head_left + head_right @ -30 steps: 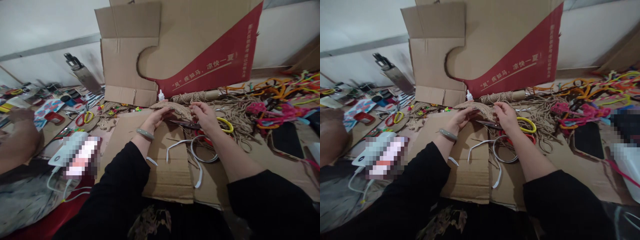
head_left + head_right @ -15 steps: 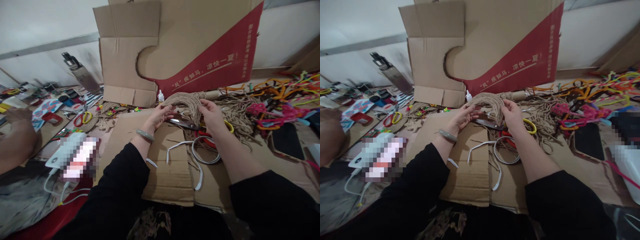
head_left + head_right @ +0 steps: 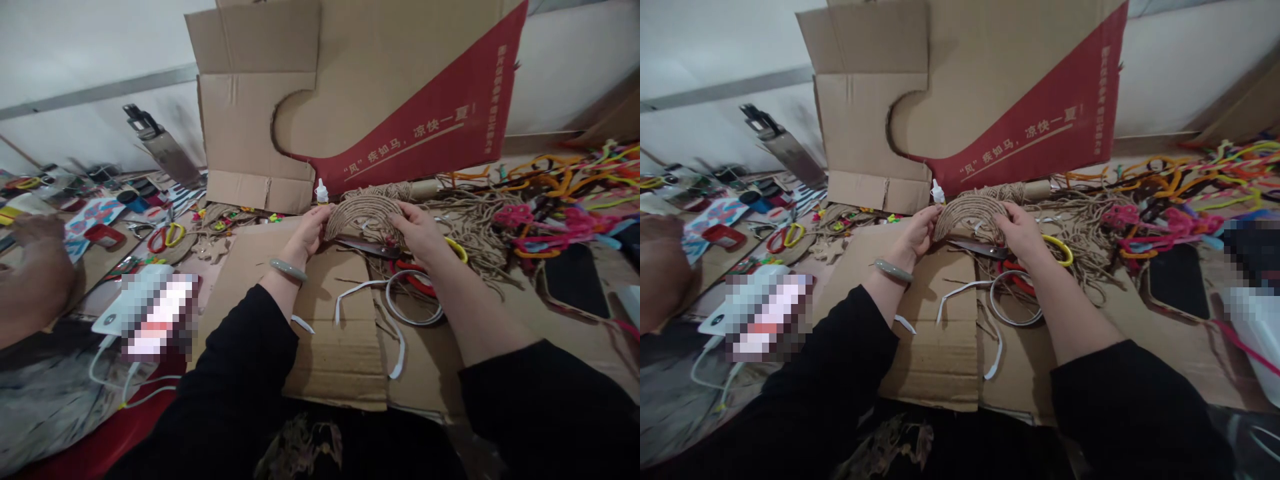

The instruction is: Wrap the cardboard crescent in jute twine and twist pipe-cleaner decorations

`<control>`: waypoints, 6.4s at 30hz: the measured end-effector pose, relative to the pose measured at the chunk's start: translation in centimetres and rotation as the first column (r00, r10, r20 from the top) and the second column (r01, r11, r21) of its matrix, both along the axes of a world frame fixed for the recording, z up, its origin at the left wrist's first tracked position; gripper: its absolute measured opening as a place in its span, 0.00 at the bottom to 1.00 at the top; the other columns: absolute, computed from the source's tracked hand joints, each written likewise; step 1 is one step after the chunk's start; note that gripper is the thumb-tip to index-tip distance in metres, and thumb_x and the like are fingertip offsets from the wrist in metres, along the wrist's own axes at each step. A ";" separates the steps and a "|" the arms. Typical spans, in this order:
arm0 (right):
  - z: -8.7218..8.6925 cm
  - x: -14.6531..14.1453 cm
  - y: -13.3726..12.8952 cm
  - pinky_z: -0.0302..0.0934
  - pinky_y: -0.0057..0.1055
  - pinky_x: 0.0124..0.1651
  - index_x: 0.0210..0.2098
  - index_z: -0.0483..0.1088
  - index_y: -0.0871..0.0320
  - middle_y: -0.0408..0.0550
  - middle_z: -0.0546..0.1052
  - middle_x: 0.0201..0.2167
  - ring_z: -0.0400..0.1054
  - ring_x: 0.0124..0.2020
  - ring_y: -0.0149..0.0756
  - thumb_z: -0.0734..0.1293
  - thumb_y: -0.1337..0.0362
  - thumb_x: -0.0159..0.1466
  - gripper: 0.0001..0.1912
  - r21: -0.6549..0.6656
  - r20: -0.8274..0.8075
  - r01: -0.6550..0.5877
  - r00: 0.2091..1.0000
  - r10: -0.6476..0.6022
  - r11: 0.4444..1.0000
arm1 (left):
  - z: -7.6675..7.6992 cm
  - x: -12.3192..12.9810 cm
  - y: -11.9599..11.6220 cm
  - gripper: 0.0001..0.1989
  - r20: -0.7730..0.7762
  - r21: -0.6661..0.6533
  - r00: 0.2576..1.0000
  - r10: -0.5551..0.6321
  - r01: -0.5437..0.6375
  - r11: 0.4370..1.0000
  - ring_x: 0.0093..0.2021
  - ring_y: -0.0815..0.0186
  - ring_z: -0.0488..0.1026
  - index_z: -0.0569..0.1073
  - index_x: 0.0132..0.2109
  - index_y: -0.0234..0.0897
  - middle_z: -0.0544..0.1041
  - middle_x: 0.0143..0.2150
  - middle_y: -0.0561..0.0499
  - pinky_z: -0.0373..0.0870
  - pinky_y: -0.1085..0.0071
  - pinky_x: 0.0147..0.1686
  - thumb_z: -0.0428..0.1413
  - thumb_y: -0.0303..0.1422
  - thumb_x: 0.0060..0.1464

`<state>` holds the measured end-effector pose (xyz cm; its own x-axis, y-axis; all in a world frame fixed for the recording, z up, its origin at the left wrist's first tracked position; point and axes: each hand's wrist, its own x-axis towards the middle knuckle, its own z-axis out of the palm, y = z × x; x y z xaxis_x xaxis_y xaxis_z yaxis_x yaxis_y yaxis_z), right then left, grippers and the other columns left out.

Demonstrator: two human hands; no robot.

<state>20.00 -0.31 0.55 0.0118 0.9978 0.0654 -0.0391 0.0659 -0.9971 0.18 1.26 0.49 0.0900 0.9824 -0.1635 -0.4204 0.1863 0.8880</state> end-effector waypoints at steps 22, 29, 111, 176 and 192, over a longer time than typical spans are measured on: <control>-0.4 0.0 0.3 0.59 0.24 0.21 0.43 0.71 0.54 0.43 0.75 0.34 0.65 0.26 0.30 0.66 0.64 0.52 0.18 0.024 0.031 0.018 0.999 -0.019 1.000 | -0.3 0.1 0.2 0.02 -0.040 0.036 0.998 -0.039 0.040 0.999 0.26 0.73 0.72 0.75 0.31 0.31 0.77 0.26 0.52 0.68 0.77 0.31 0.58 0.26 0.49; -0.4 0.0 0.2 0.65 0.29 0.30 0.45 0.71 0.58 0.47 0.76 0.37 0.68 0.34 0.35 0.65 0.63 0.53 0.19 0.108 0.127 0.006 0.992 -0.020 0.994 | 0.0 0.2 0.3 0.04 -0.072 0.026 0.997 -0.038 0.040 0.999 0.24 0.74 0.71 0.75 0.30 0.30 0.76 0.24 0.53 0.68 0.77 0.30 0.56 0.25 0.52; 0.4 -10.2 -8.5 0.64 0.43 0.49 0.56 0.64 0.59 0.59 0.67 0.50 0.63 0.50 0.43 0.56 0.67 0.65 0.20 0.296 0.817 -0.642 0.553 0.160 0.707 | -1.7 -0.6 1.5 0.11 -0.386 0.217 0.918 0.088 -0.002 0.976 0.29 0.73 0.66 0.72 0.34 0.33 0.73 0.28 0.54 0.64 0.74 0.35 0.61 0.33 0.41; -0.4 -0.5 0.1 0.56 0.24 0.21 0.43 0.70 0.60 0.41 0.72 0.22 0.65 0.19 0.28 0.62 0.62 0.58 0.15 -0.025 0.323 -0.190 0.928 0.188 0.981 | -0.8 -1.5 -0.3 0.11 -0.173 -0.006 0.985 -0.018 0.017 1.000 0.19 0.75 0.69 0.72 0.32 0.32 0.75 0.25 0.55 0.70 0.78 0.20 0.61 0.36 0.45; -0.2 -0.3 0.1 0.62 0.31 0.31 0.30 0.71 0.59 0.45 0.74 0.26 0.67 0.27 0.35 0.61 0.51 0.57 0.17 -0.037 0.185 -0.137 0.973 0.141 0.990 | -0.9 -1.5 -0.4 0.13 -0.173 0.011 0.984 -0.030 0.033 0.999 0.20 0.75 0.68 0.73 0.34 0.32 0.74 0.25 0.53 0.70 0.78 0.20 0.62 0.38 0.45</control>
